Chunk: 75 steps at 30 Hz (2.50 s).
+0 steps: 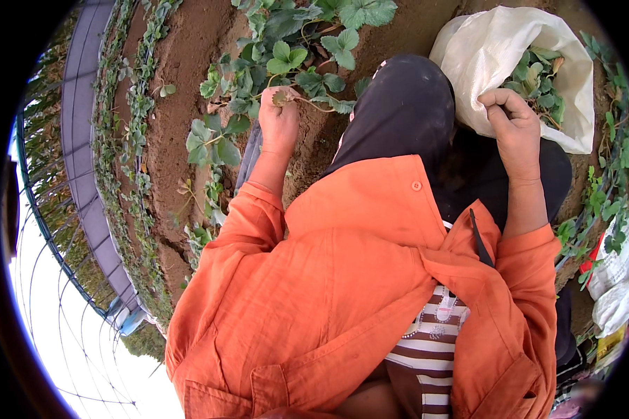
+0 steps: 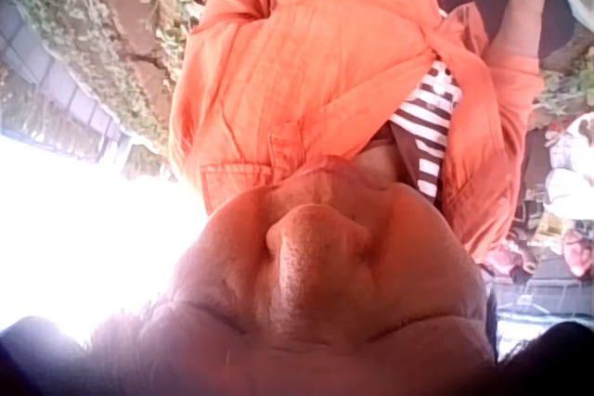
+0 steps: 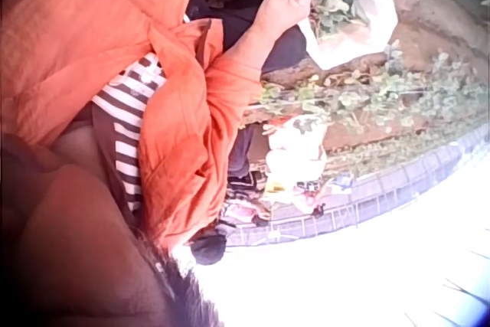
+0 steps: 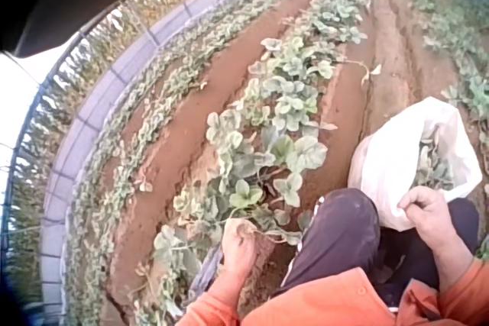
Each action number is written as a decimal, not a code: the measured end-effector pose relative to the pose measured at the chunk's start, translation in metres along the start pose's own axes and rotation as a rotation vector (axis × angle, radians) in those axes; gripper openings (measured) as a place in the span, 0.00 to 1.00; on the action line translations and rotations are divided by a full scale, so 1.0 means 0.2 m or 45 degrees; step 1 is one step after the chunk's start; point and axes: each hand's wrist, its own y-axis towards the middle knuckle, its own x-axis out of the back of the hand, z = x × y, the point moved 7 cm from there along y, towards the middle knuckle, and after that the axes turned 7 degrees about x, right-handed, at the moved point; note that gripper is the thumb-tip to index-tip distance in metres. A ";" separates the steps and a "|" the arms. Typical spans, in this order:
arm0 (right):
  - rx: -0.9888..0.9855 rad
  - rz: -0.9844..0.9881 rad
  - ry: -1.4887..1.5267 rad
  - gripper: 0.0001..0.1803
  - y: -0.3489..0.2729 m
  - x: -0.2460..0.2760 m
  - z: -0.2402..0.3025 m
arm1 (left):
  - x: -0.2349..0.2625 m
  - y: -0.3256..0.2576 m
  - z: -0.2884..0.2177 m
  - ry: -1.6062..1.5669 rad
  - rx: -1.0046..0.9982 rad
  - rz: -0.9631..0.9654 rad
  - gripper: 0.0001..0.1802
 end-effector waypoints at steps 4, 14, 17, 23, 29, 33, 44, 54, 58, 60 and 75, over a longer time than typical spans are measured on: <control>-0.021 0.019 0.014 0.07 0.01 -0.02 -0.02 | -0.17 0.06 -0.15 0.199 -0.226 0.094 0.11; -0.049 0.029 0.032 0.07 0.00 -0.02 -0.03 | -0.11 -0.18 0.50 -0.697 1.097 -0.288 0.11; -0.054 0.061 0.003 0.08 0.01 -0.04 -0.02 | -0.09 -0.09 0.61 -0.541 1.026 -0.127 0.11; -0.082 0.075 -0.028 0.08 0.02 -0.05 -0.03 | -0.24 0.16 0.60 -0.710 1.178 0.090 0.08; -0.107 0.060 -0.047 0.08 0.02 -0.04 -0.03 | -0.25 0.30 0.54 -0.487 0.998 0.469 0.15; -0.104 0.085 -0.041 0.07 0.04 -0.06 -0.02 | -0.24 0.40 0.51 -0.302 0.763 0.698 0.09; -0.129 0.120 -0.073 0.08 0.04 -0.09 0.00 | -0.22 0.42 0.64 -0.246 0.857 0.929 0.09; -0.147 0.107 -0.104 0.07 0.04 -0.08 -0.04 | -0.23 0.38 0.64 -0.385 0.949 0.769 0.06; -0.134 0.109 -0.109 0.07 0.04 -0.09 -0.04 | -0.27 0.43 0.54 -0.132 0.765 0.602 0.13; -0.137 0.122 -0.116 0.07 0.05 -0.10 -0.04 | -0.28 0.43 0.54 0.034 0.697 0.625 0.14; -0.162 0.089 -0.121 0.07 0.03 -0.07 -0.07 | -0.24 0.36 0.41 0.266 0.436 0.241 0.12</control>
